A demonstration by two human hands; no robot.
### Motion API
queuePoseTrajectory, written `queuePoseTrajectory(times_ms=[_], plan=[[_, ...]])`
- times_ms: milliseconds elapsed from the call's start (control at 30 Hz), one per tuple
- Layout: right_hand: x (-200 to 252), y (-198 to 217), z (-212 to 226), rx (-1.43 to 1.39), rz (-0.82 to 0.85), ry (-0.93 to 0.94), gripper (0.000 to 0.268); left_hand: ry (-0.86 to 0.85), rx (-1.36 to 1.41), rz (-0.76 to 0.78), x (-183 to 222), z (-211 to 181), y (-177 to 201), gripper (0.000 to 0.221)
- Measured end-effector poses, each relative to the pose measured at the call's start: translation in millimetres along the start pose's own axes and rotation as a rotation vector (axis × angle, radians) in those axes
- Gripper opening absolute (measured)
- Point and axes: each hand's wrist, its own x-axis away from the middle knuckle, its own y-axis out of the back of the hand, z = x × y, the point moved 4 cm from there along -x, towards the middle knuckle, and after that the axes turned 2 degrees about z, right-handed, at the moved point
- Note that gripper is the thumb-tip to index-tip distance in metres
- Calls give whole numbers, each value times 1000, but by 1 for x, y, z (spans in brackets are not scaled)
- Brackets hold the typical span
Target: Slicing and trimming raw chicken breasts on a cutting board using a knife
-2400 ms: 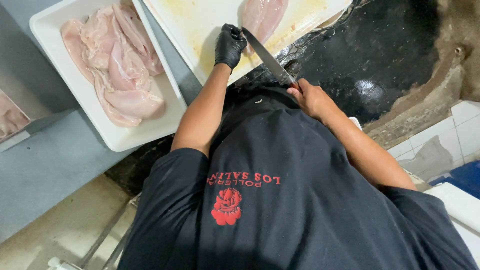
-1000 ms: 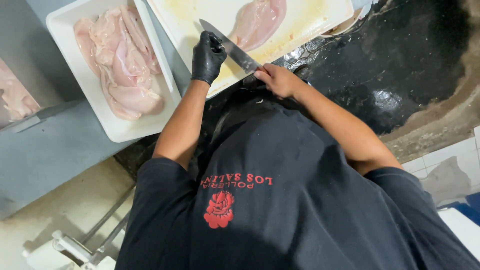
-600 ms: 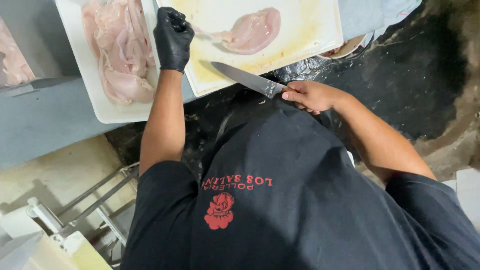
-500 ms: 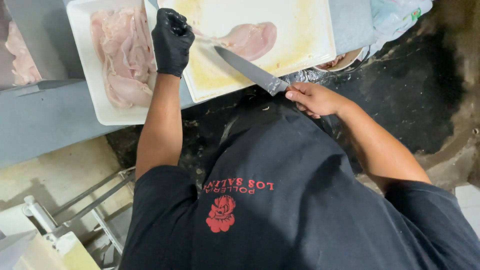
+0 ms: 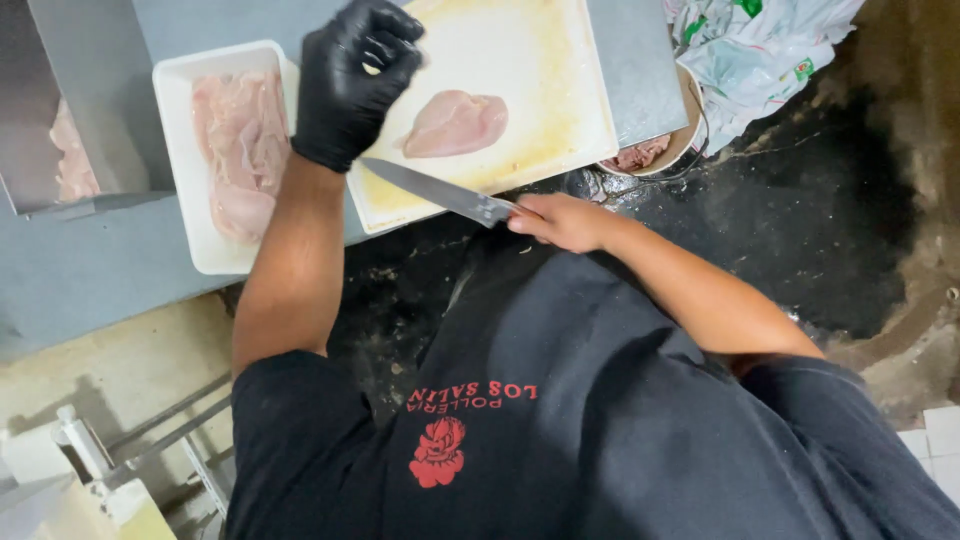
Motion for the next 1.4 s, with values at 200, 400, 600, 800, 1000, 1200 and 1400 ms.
queuePoseTrajectory(times_ms=[200, 400, 600, 800, 1000, 1200, 1400], plan=[[152, -47, -159, -254, -364, -294, 36, -195, 233, 384, -43, -46, -153, 14], [239, -127, -186, -760, -704, -629, 37, -334, 296, 565, -89, -17, -350, 18], [221, -224, -233, -987, -983, -554, 31, -284, -134, 691, -89, 125, -521, 10], [219, -232, -214, -721, -1036, -632, 31, 58, -147, 682, -77, 249, -429, 26], [184, -174, -181, -825, -1035, -464, 28, 358, -292, 820, -5, 426, -174, 88], [130, -122, -110, -676, -996, -380, 30, 658, -179, 754, 137, 388, -132, 105], [80, -119, -62, -519, -931, -528, 34, 665, -27, 289, 130, 347, -204, 79]])
